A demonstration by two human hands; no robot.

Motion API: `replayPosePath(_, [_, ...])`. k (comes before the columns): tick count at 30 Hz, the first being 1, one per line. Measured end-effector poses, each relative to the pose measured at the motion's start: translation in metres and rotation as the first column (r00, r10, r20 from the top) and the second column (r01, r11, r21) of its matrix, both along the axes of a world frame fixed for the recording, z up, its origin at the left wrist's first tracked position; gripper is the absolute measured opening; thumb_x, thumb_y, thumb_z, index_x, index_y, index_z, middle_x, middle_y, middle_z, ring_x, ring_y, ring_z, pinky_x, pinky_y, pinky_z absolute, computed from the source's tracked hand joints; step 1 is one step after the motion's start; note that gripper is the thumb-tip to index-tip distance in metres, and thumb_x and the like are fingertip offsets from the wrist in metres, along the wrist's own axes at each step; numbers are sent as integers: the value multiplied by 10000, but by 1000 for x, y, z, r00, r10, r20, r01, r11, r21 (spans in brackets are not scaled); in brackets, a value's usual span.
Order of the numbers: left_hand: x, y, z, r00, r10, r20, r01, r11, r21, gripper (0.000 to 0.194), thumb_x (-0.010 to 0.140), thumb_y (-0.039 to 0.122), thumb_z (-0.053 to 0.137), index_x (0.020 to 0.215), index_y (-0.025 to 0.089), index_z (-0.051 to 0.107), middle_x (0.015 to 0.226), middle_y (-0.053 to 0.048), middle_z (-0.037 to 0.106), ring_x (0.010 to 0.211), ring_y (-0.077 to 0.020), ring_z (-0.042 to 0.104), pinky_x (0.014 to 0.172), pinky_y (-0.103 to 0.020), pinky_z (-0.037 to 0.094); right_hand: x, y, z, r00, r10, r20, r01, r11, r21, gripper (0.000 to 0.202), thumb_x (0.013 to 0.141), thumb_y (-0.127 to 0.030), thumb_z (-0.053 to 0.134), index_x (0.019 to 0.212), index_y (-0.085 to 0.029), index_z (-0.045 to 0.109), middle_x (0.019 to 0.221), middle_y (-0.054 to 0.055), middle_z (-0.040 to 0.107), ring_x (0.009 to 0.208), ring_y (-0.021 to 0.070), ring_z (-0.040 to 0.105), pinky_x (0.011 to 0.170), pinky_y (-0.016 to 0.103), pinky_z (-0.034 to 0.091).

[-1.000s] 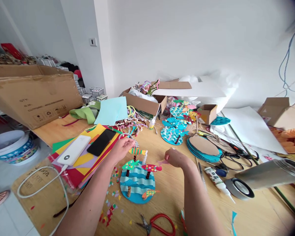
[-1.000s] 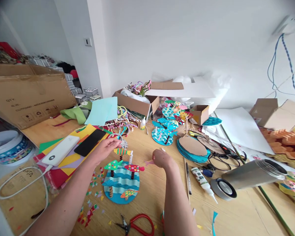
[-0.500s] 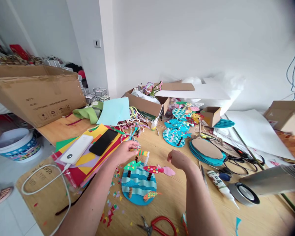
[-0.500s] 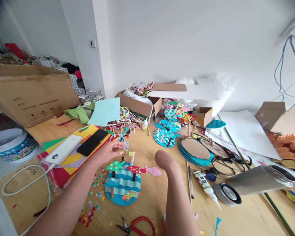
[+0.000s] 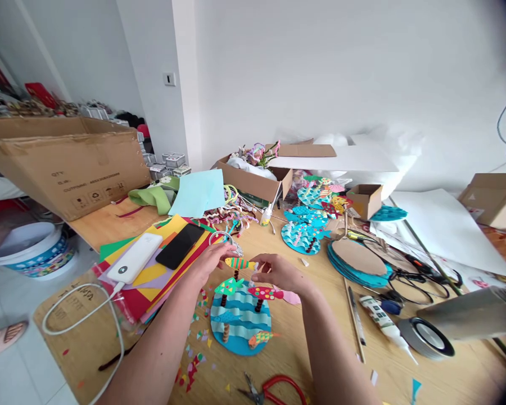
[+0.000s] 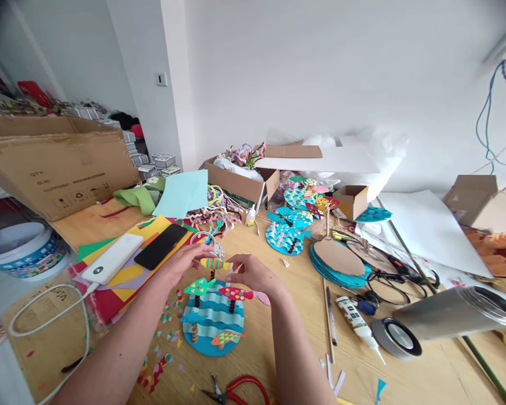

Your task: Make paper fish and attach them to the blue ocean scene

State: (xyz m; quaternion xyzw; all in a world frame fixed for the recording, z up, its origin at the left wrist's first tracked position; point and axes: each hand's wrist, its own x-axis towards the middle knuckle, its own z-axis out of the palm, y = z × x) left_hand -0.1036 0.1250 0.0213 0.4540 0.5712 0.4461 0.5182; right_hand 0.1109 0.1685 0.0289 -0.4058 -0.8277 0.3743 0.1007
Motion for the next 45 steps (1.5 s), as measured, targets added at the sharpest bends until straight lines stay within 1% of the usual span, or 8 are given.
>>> replayPosePath(2, [1, 0, 0, 999, -34, 5, 34, 999, 8, 492, 824, 559, 437, 955, 154, 684, 987, -118, 709, 1027, -241, 618, 576, -233, 423, -3, 0, -2, 1000, 6, -31, -6, 1000, -6, 385, 731, -424, 660, 1043, -199, 661, 777, 0, 656, 653, 118, 569, 568, 204, 409])
replayPosePath(4, [2, -1, 0, 997, -72, -9, 72, 997, 35, 464, 800, 560, 504, 944, 160, 691, 1021, -112, 698, 1036, -238, 608, 646, -251, 444, -4, 0, -3, 999, 7, -46, -7, 1000, -13, 307, 754, -414, 632, 945, -179, 680, 713, -6, 641, 628, 116, 555, 558, 205, 398])
replayPosePath(7, [3, -3, -1, 993, -118, -24, 120, 991, 64, 402, 677, 419, 716, 978, 153, 683, 940, -94, 705, 948, -226, 635, 767, -301, 462, -3, 0, -2, 999, 6, -54, -7, 1000, -23, 240, 772, -388, 603, 822, -167, 679, 696, -3, 649, 628, 119, 559, 563, 209, 401])
replayPosePath(10, [5, -4, 0, 993, -115, -24, 116, 991, 69, 427, 590, 273, 787, 982, 145, 677, 900, -88, 700, 894, -220, 647, 802, -334, 472, -2, 0, -3, 998, 17, -56, -19, 999, -39, 218, 770, -372, 602, 810, -173, 682, 745, 4, 683, 667, 126, 588, 591, 210, 422])
replayPosePath(20, [10, -2, 1, 994, -52, -91, 62, 992, 106, 320, 596, 120, 710, 914, 136, 685, 813, -61, 693, 804, -199, 652, 766, -330, 486, 4, 2, -2, 998, 37, -43, -39, 998, -54, 184, 764, -310, 603, 827, -183, 721, 818, 22, 730, 727, 149, 640, 642, 218, 460])
replayPosePath(33, [7, 0, -6, 990, -66, -122, 84, 985, 149, 278, 618, 124, 688, 896, 140, 678, 841, -71, 723, 818, -213, 668, 761, -332, 502, 4, -2, 7, 999, 36, 3, -35, 997, -62, 193, 731, -197, 577, 839, -170, 734, 847, 39, 740, 748, 165, 660, 636, 222, 475])
replayPosePath(38, [8, 1, -6, 990, -60, -128, 80, 984, 159, 311, 597, 44, 643, 892, 133, 685, 921, -77, 724, 916, -223, 662, 838, -334, 487, 4, -1, 4, 999, 36, -12, -37, 998, -43, 185, 737, -236, 585, 828, -181, 736, 825, 36, 736, 733, 171, 650, 639, 242, 469])
replayPosePath(45, [10, 1, -5, 989, -68, -135, 90, 983, 163, 317, 601, 15, 620, 884, 137, 694, 901, -51, 728, 907, -215, 668, 852, -332, 489, 3, 1, 1, 999, 29, -31, -29, 1000, 7, 195, 771, -300, 581, 815, -187, 733, 823, 42, 728, 722, 172, 628, 648, 266, 449])
